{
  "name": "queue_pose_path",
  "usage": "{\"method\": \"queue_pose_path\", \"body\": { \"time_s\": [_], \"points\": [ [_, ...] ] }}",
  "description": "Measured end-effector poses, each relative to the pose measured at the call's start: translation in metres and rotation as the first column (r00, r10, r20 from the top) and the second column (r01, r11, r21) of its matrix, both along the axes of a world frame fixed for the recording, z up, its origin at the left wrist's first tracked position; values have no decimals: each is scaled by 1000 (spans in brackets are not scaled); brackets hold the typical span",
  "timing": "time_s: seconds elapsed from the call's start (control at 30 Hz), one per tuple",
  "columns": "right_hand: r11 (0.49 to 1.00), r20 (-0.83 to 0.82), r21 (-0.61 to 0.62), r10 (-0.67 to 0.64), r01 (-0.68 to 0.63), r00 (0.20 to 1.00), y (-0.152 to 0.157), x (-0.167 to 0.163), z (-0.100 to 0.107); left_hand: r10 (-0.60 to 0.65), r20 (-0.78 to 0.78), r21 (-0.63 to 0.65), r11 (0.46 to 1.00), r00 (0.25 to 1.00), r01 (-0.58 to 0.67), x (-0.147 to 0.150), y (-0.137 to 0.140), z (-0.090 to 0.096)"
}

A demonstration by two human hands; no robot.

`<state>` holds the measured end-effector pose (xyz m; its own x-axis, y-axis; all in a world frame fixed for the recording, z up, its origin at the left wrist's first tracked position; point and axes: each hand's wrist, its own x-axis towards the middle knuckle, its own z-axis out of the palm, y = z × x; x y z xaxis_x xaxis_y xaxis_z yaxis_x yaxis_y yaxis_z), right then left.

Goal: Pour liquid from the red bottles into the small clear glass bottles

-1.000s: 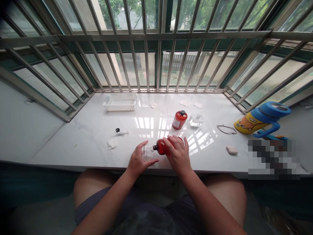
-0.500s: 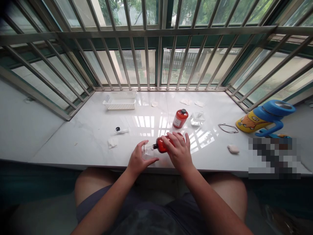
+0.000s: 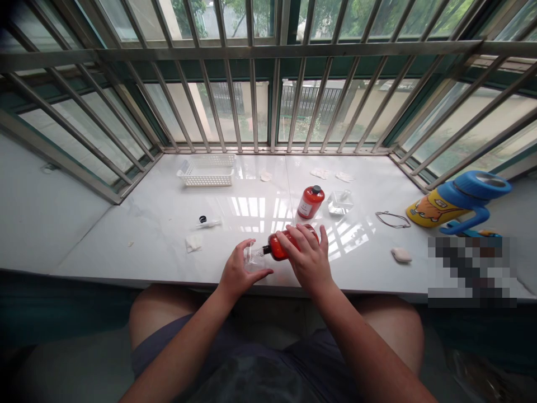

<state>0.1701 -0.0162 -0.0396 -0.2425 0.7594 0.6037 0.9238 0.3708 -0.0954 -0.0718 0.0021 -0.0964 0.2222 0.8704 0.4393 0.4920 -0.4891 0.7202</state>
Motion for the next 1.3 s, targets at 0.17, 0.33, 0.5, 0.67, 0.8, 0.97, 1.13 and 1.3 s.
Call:
{"method": "queue_pose_path", "body": {
  "time_s": [0.17, 0.33, 0.5, 0.67, 0.8, 0.97, 1.13, 1.3],
  "points": [
    [1000, 22, 9, -8, 7, 1000, 0, -1, 1, 10, -7, -4, 1000, 1000, -10, -1, -1, 1],
    [999, 41, 36, -8, 7, 999, 1, -1, 2, 5, -4, 1, 1000, 1000, -5, 0, -1, 1],
    [999, 33, 36, -5, 4, 999, 1, -1, 1, 13, -17, -3, 1000, 1000, -13, 0, 0, -1],
    [999, 49, 37, -9, 8, 999, 1, -1, 2, 14, -13, 3, 1000, 1000, -14, 0, 0, -1],
    [999, 52, 36, -12, 10, 999, 1, -1, 2, 17, -15, -7, 1000, 1000, -17, 0, 0, 0],
    [999, 61, 28, -17, 15, 998, 2, 0, 0, 13, -13, -3, 1000, 1000, -13, 0, 0, 1],
    [1000, 24, 28, 2, -2, 1000, 2, 1, -1, 15, -11, -9, 1000, 1000, -15, 0, 0, 0],
    [998, 53, 59, -7, 4, 999, 2, -1, 1, 9, -1, 3, 1000, 1000, -9, 0, 0, 0]
  ]
}}
